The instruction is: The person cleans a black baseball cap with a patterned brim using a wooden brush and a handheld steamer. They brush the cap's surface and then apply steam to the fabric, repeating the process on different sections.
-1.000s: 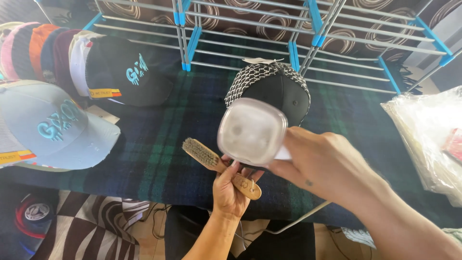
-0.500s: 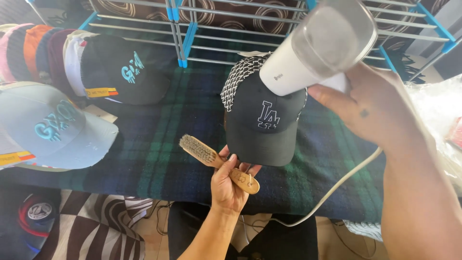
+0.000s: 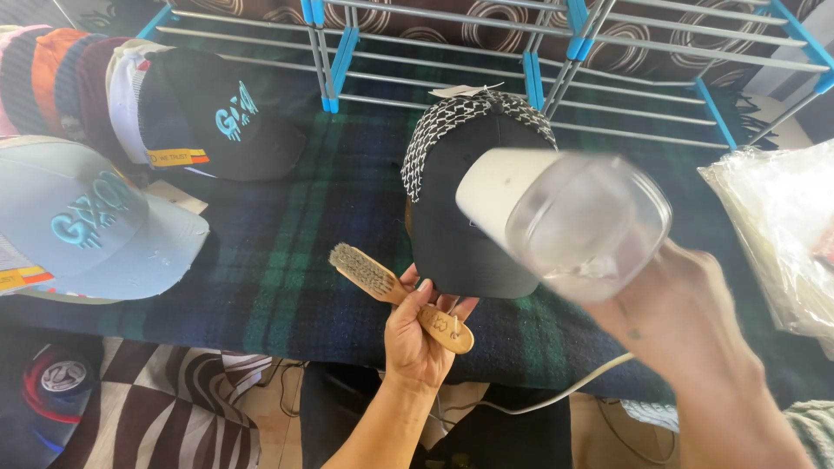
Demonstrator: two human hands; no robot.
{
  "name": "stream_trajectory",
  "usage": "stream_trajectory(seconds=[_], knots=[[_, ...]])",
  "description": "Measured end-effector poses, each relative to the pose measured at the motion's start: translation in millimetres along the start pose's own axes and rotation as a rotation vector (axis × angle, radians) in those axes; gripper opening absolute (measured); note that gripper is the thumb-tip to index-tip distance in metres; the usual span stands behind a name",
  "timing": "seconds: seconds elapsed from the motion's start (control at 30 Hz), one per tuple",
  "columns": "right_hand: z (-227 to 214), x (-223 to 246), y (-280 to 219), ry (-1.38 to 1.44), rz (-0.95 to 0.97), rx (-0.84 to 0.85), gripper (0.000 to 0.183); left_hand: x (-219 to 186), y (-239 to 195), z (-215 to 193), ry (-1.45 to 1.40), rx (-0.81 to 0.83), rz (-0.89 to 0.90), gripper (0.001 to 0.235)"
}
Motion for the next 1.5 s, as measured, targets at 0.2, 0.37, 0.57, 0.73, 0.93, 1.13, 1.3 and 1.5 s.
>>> stream_trajectory(seconds=[0.2, 0.37, 0.57, 0.73, 0.93, 1.13, 1.3, 1.5], knots=[[24.4, 6.0, -38.1, 0.173, 0.036, 0.017, 0.068, -3.0, 11.1, -12.4, 0.013, 0.021, 0.015, 0.030], [7.9, -32.5, -39.2, 0.251, 0.001, -0.042, 0.021, -2.8, -0.8, 3.7, -0.005, 0.021, 0.016, 0.031], [-50.5, -22.9, 30.5, 0.432, 0.752, 0.339, 0.058, -0.8, -3.9, 7.1, -0.021, 0.010, 0.030, 0.028], [-48.7, -8.8, 72.6, 0.592, 0.570, 0.232, 0.043, 1.2, -0.4, 2.7, -0.014, 0.037, 0.042, 0.028], [-14.8, -7.0, 31.9, 0.677, 0.724, 0.243, 0.039, -0.2, 3.5, -2.0, -0.003, 0.031, 0.035, 0.030], [26.5, -1.7, -17.1, 0.799, 0.840, 0.197, 0.028, 2.1, 4.0, -2.9, -0.009, 0.035, 0.044, 0.031], [46.4, 13.0, -40.6, 0.807, 0.891, 0.253, 0.041, 3.0, 1.0, 2.2, 0.006, 0.016, 0.079, 0.033], [40.9, 1.4, -58.0, 0.759, 0.704, 0.315, 0.064, 1.5, -1.1, 3.0, 0.018, 0.042, 0.072, 0.029]])
Point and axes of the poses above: each hand's wrist, its own y-axis towards the middle knuckle, its own z-axis out of the palm, x = y × z, the point moved 1 cm from there along y, towards the middle knuckle, and after that the axes turned 13 degrees about -y, right-handed, at the moved point
